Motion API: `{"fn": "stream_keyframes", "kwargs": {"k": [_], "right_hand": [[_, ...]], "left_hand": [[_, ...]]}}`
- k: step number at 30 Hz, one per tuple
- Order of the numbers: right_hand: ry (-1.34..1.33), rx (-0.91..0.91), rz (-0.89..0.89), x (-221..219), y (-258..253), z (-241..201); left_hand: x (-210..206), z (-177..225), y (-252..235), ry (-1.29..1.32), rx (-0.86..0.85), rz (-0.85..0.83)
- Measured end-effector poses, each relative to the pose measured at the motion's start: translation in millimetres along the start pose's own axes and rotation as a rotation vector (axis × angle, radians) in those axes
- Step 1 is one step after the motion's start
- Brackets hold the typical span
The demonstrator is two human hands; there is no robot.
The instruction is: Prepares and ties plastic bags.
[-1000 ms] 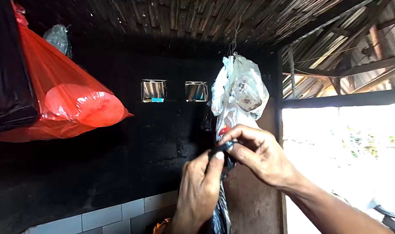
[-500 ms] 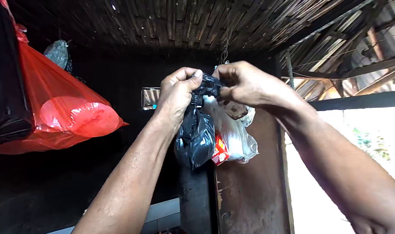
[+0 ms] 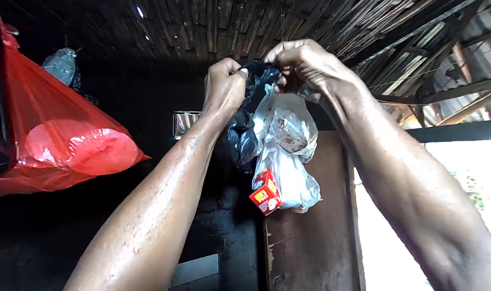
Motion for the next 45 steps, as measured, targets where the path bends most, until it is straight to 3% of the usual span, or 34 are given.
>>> {"fn": "stream_keyframes", "kwargs": {"k": [4, 8, 11, 14, 19, 22, 32, 38, 42, 45], "right_hand": [[0.261, 0.093, -0.025, 4.7, -21.5, -17.7], [0.451, 0.022, 0.101, 15.9, -48.0, -10.2], [0.415, -0.03, 0.178, 26.3, -63.0, 6.8], [0.356, -0.032, 0.138, 34.1, -65.4, 16.6], [0.991, 0.136, 0.234, 60.2, -92.8, 22.2], [1.163, 0.174, 0.271, 64.8, -100.9, 25.2], [1.376, 0.051, 0.233, 64.0, -114.5, 55.3], [1.383, 0.184, 0.271, 63.5, -117.1, 61.9], [1.358, 0.21, 0.149, 74.0, -123.3, 77.5], [1.318, 0.262, 0.075, 76.9, -116.0, 91.4]], "left_hand": [[-16.0, -1.5, -17.8, -0.154, 0.044, 0.071], [-33.7, -5.7, -31.8, -0.186, 0.07, 0.019], [-56.1, -2.5, -35.0, -0.244, 0.103, -0.045], [-75.0, 4.5, -37.6, -0.338, 0.129, -0.075], [-97.0, 7.5, -48.3, -0.346, 0.135, -0.059], [-108.1, 2.0, -60.8, -0.332, 0.174, -0.092], [-146.6, -45.5, -84.4, -0.241, 0.223, -0.283], [-156.2, -36.8, -88.4, -0.339, 0.185, -0.141], [-159.6, -52.3, -89.1, -0.288, 0.369, -0.293], [-161.7, -61.6, -76.5, -0.27, 0.368, -0.279]]}}
Point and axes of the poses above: each hand's wrist, its own y-axis away from the middle knuckle, its own x-axis out of the back of the hand, z = x × y, the point moved 3 cm from there along -y, towards the middle knuckle, and after that the axes turned 3 degrees about z, right-handed, at the moved point
